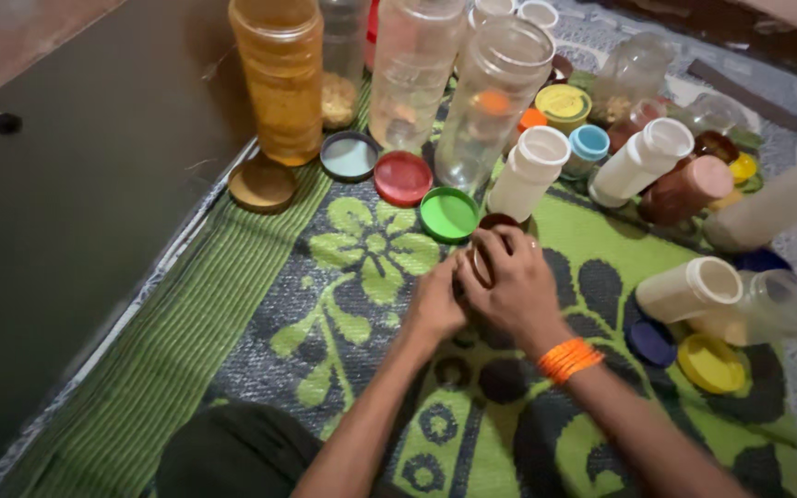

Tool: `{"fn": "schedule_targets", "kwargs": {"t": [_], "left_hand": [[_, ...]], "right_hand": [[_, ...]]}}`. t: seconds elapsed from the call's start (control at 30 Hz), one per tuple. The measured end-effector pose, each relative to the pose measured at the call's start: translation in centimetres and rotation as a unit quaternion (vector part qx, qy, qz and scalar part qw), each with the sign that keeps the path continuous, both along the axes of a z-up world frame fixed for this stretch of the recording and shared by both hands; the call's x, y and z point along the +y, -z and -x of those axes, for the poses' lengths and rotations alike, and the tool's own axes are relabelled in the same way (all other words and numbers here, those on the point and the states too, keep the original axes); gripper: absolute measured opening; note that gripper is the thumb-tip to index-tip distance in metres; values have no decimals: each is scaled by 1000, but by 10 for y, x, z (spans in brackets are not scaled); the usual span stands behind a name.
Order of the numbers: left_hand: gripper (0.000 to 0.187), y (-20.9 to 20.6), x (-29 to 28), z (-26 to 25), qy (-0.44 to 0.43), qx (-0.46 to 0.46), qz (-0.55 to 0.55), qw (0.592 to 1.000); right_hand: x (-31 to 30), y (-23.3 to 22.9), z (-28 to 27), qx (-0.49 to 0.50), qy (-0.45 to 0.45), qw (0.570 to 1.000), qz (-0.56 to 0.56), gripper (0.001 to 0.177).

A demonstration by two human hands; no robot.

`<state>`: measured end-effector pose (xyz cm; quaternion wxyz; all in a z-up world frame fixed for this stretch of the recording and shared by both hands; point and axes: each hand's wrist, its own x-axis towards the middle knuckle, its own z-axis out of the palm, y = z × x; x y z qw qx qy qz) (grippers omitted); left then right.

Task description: The person sits on a floor mat with many open plastic jars, bottles and containers spread out. They pick up lids one at a time and screw them onto matching containers, pressing and twisting each lid to seal the jar before moving to the next one.

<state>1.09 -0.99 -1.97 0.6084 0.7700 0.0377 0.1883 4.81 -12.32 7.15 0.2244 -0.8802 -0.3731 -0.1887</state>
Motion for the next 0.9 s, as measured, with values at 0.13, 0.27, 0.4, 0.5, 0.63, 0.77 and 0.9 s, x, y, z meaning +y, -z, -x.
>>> {"fn": "schedule_targets", "kwargs": {"t": [0.13, 0.27, 0.4, 0.5, 0.63, 0.77, 0.9], "left_hand": [[52, -1, 2, 0, 40, 33, 39, 998], [68, 3, 1, -18, 2, -228, -322, 919], [67, 25, -6, -17, 32, -120, -55, 991], [46, 37, -9, -26, 8, -64, -31, 997], [39, 44, -13, -24, 46, -42, -20, 998], [57, 34, -3, -20, 48, 61, -74, 994], [57, 23, -8, -23, 32, -96, -39, 994]], "right_hand": [[-2, -6, 15, -19, -36, 996, 82, 59], [-18, -29, -37, -117, -376, 890, 232, 66], [-18, -14, -53, -116, -373, 897, 206, 55], [1, 6, -24, -5, -76, 989, 128, 26], [14, 4, 7, -1, 92, 991, 93, 29], [5, -28, -16, -75, -236, 960, 132, 37], [-9, -27, -37, -91, -317, 932, 151, 34]]}}
